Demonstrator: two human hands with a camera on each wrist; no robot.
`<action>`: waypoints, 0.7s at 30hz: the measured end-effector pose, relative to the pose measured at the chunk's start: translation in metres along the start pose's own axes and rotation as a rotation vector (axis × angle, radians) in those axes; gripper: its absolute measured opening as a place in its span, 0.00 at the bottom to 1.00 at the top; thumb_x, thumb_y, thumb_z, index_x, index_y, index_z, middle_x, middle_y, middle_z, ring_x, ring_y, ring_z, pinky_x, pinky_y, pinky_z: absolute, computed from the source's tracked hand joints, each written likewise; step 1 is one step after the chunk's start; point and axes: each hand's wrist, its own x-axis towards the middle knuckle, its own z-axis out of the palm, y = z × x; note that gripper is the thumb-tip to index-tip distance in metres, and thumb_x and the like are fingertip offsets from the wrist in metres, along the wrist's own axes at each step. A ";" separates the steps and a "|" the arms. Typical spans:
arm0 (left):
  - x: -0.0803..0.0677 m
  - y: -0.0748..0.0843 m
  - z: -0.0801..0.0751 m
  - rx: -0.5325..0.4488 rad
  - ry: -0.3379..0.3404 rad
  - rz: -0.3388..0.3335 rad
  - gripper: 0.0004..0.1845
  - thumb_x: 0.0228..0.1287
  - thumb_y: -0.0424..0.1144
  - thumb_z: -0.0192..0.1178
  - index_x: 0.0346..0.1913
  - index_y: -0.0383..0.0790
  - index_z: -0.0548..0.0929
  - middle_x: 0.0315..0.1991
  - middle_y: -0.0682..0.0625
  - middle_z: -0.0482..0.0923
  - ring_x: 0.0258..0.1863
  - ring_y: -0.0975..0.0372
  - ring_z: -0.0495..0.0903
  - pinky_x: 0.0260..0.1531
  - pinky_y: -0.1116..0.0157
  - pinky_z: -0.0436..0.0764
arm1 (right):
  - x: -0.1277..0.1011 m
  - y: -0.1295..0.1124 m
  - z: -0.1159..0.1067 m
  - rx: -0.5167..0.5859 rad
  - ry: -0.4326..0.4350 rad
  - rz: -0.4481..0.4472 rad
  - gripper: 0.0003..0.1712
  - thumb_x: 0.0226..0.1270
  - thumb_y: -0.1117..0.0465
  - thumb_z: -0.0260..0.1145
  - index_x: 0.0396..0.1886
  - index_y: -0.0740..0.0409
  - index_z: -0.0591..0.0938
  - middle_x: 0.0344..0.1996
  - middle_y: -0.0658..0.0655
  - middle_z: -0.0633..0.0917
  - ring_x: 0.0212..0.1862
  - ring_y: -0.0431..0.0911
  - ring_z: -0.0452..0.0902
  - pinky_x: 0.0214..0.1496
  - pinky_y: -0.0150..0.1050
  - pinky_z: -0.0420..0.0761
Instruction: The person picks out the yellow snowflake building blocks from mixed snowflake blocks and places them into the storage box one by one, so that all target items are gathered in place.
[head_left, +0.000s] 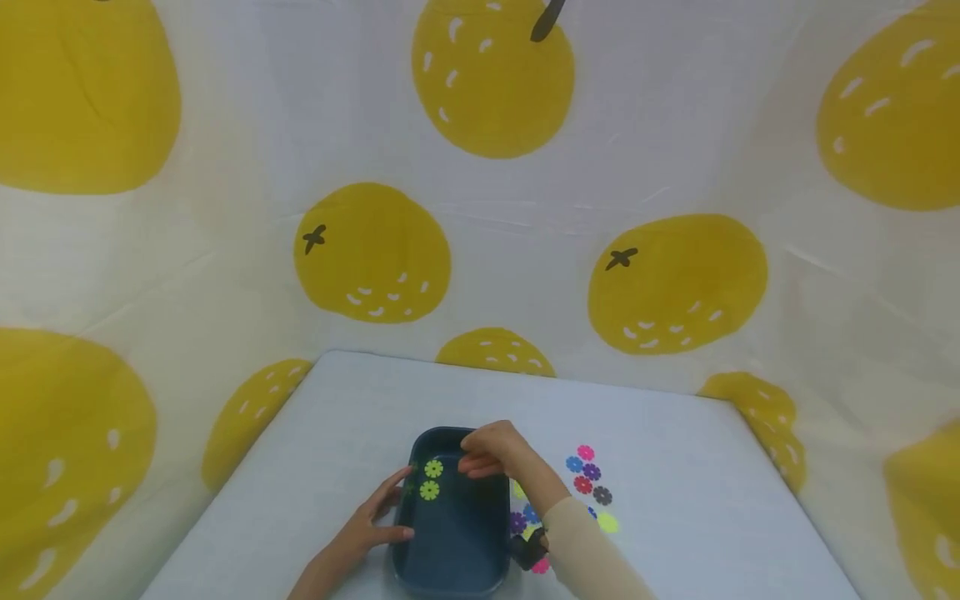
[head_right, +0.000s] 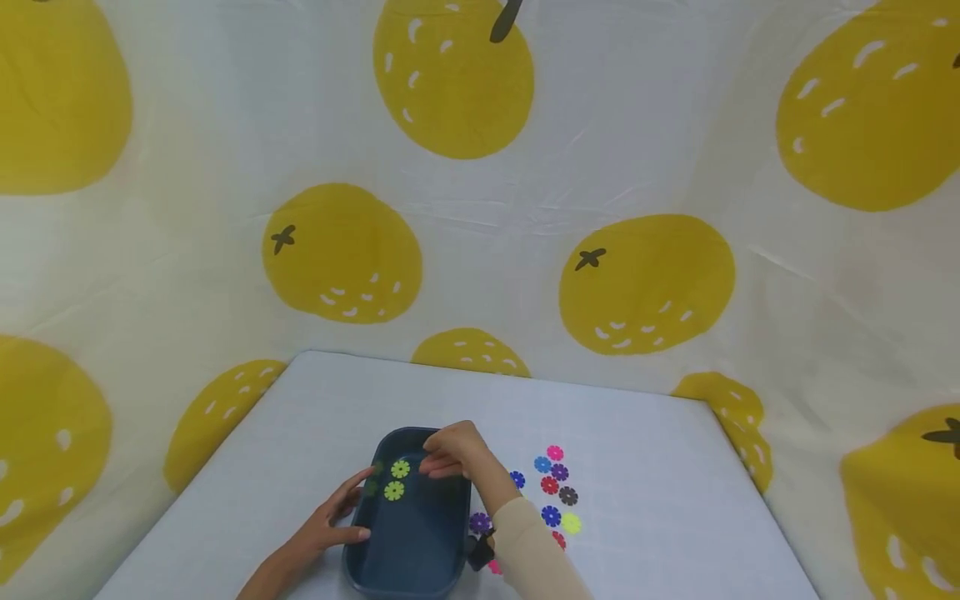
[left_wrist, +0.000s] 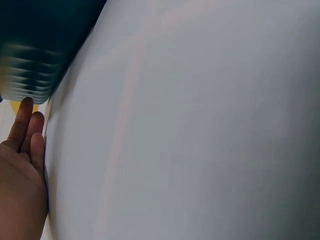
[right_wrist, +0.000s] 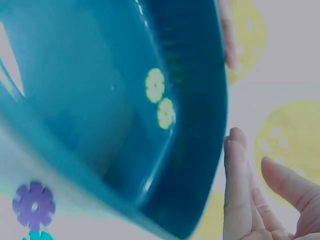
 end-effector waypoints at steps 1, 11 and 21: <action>0.000 0.000 0.000 0.007 0.004 -0.007 0.43 0.49 0.46 0.69 0.67 0.66 0.59 0.69 0.45 0.56 0.65 0.46 0.58 0.63 0.44 0.56 | -0.003 -0.001 -0.006 0.009 -0.011 -0.005 0.16 0.56 0.64 0.66 0.41 0.71 0.80 0.27 0.67 0.85 0.30 0.55 0.84 0.32 0.47 0.83; 0.002 -0.004 0.003 0.022 0.015 -0.012 0.44 0.49 0.46 0.69 0.68 0.65 0.58 0.70 0.46 0.53 0.66 0.43 0.55 0.62 0.41 0.56 | -0.023 -0.005 -0.064 0.062 -0.047 -0.041 0.24 0.60 0.60 0.64 0.51 0.72 0.75 0.33 0.66 0.85 0.36 0.55 0.84 0.38 0.45 0.83; 0.002 -0.002 0.006 0.025 0.021 -0.019 0.43 0.49 0.46 0.69 0.67 0.65 0.58 0.71 0.47 0.52 0.66 0.43 0.54 0.63 0.42 0.55 | -0.015 0.018 -0.106 0.071 0.155 0.109 0.25 0.54 0.58 0.70 0.50 0.65 0.78 0.33 0.61 0.86 0.37 0.52 0.84 0.40 0.38 0.82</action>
